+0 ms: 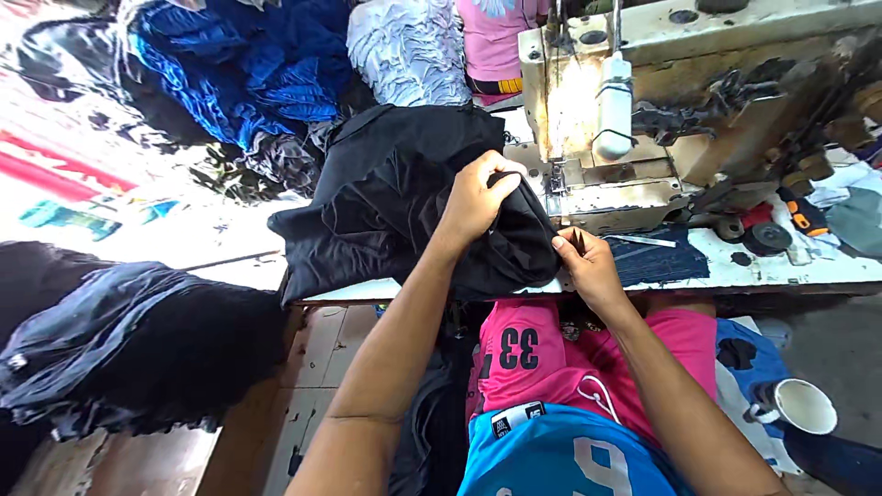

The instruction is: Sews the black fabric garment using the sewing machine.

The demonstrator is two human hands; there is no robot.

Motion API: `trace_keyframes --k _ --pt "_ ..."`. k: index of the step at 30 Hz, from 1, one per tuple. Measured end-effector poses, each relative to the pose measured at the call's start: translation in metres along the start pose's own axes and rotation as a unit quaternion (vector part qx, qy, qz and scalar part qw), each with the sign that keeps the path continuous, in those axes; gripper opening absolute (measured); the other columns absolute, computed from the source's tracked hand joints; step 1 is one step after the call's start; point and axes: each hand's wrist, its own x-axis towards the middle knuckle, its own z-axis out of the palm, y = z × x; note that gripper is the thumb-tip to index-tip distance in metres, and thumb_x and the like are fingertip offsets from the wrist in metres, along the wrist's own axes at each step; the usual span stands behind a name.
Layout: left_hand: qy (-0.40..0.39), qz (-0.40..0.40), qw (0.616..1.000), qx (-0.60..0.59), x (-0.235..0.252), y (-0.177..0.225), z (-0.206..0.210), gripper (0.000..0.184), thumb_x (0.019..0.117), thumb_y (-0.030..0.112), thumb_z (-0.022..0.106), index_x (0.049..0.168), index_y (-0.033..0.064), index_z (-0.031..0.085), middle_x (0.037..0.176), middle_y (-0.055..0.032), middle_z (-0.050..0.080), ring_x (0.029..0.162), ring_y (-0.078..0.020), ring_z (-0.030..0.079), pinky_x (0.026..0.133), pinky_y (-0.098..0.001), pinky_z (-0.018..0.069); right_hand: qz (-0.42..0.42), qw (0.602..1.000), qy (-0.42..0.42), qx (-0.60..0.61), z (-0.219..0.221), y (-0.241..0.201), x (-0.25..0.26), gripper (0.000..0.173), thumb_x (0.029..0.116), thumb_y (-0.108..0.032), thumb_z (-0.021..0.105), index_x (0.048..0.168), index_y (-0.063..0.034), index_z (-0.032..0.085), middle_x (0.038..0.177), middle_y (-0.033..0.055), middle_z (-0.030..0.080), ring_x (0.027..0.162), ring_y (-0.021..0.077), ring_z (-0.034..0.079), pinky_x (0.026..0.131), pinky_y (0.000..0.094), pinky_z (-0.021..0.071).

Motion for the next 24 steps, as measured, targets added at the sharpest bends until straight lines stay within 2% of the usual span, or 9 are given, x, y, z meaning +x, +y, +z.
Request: trace_keyframes --k 1,3,5,8,13,16,19,22,24 --pt "0.017 -0.003 1.0 -0.017 0.0 -0.003 0.011 0.015 0.1023 0.018 0.059 0.107 0.0066 0.067 0.105 -0.0034 0.07 0.1 -0.0114 0.066 0.09 -0.036 0.0546 0.007 1.0 -0.004 0.0 -0.003 0.0 0.0 0.016 0.1045 -0.019 0.059 0.102 -0.0072 0.07 0.074 0.0037 0.062 0.058 0.012 0.053 0.053 0.0284 0.046" --pt "0.037 0.021 0.999 0.016 0.003 -0.006 0.027 0.015 0.1031 0.017 0.059 0.109 0.0055 0.065 0.098 -0.0048 0.069 0.092 -0.0117 0.066 0.084 -0.0341 0.0559 0.019 1.0 -0.007 -0.012 -0.009 -0.001 0.0 0.016 0.1043 -0.019 0.059 0.102 -0.0069 0.069 0.073 0.0037 0.061 0.057 0.0125 0.053 0.052 0.0292 0.0458" --pt "0.027 0.054 0.995 0.084 0.01 -0.008 0.034 0.014 0.1014 0.016 0.062 0.109 0.0056 0.067 0.101 -0.0056 0.072 0.095 -0.0125 0.069 0.088 -0.035 0.0573 0.03 0.999 -0.006 -0.015 -0.013 -0.002 -0.004 0.014 0.1035 -0.017 0.06 0.103 -0.0069 0.07 0.072 0.0041 0.061 0.055 0.0125 0.053 0.051 0.0295 0.0459" --pt "0.001 0.08 0.988 0.136 0.025 -0.02 0.039 0.013 0.0974 0.019 0.067 0.104 0.0101 0.073 0.1 -0.0041 0.074 0.098 -0.0146 0.071 0.09 -0.0404 0.0574 0.045 0.999 0.006 0.004 -0.017 -0.001 -0.006 0.011 0.1005 -0.014 0.064 0.106 -0.0068 0.071 0.077 0.0049 0.067 0.061 0.0136 0.06 0.055 0.0301 0.052" --pt "-0.025 0.055 0.981 0.183 0.035 -0.028 0.043 0.015 0.0961 0.027 0.067 0.103 0.0167 0.076 0.107 -0.0029 0.072 0.103 -0.019 0.069 0.088 -0.0475 0.0572 0.009 0.998 0.029 0.046 -0.02 -0.001 -0.006 0.027 0.094 -0.005 0.068 0.121 -0.0099 0.065 0.069 0.0026 0.054 0.055 0.012 0.049 0.05 0.0263 0.0433" --pt "-0.032 0.027 0.981 0.189 0.046 -0.025 0.043 0.017 0.0946 0.028 0.07 0.104 0.0148 0.077 0.106 -0.0058 0.073 0.102 -0.0233 0.07 0.088 -0.0512 0.0566 -0.004 0.997 0.036 0.067 -0.02 -0.005 -0.001 0.024 0.093 -0.002 0.067 0.117 -0.006 0.071 0.066 0.0006 0.054 0.053 0.0075 0.046 0.049 0.0222 0.0395" --pt "-0.035 -0.015 0.986 0.16 0.062 -0.024 0.045 0.017 0.0909 0.026 0.071 0.1 0.0117 0.076 0.105 -0.0074 0.074 0.101 -0.0242 0.07 0.087 -0.0546 0.0548 0.012 0.996 0.06 0.067 -0.02 -0.01 0.008 0.02 0.0921 -0.002 0.067 0.11 -0.0051 0.076 0.066 0.0009 0.058 0.052 0.0066 0.047 0.046 0.0215 0.0398" --pt "-0.015 -0.052 0.993 0.1 0.079 -0.031 0.05 0.029 0.0844 0.032 0.072 0.104 0.0112 0.07 0.1 -0.0053 0.072 0.098 -0.0176 0.069 0.085 -0.0485 0.0552 0.001 0.994 0.086 0.061 -0.018 -0.01 0.019 0.021 0.0922 0.0 0.067 0.11 -0.0055 0.076 0.067 0.0018 0.059 0.05 0.0075 0.046 0.044 0.022 0.0389" --pt "-0.008 -0.035 0.998 0.058 0.085 -0.032 0.052 0.041 0.0818 0.028 0.076 0.115 0.0068 0.067 0.107 -0.0068 0.071 0.104 -0.0144 0.067 0.093 -0.0412 0.0533 -0.001 0.993 0.103 0.056 -0.017 -0.01 0.027 0.022 0.0923 0.0 0.066 0.111 -0.0059 0.077 0.066 0.0028 0.058 0.048 0.0091 0.044 0.042 0.0234 0.037"
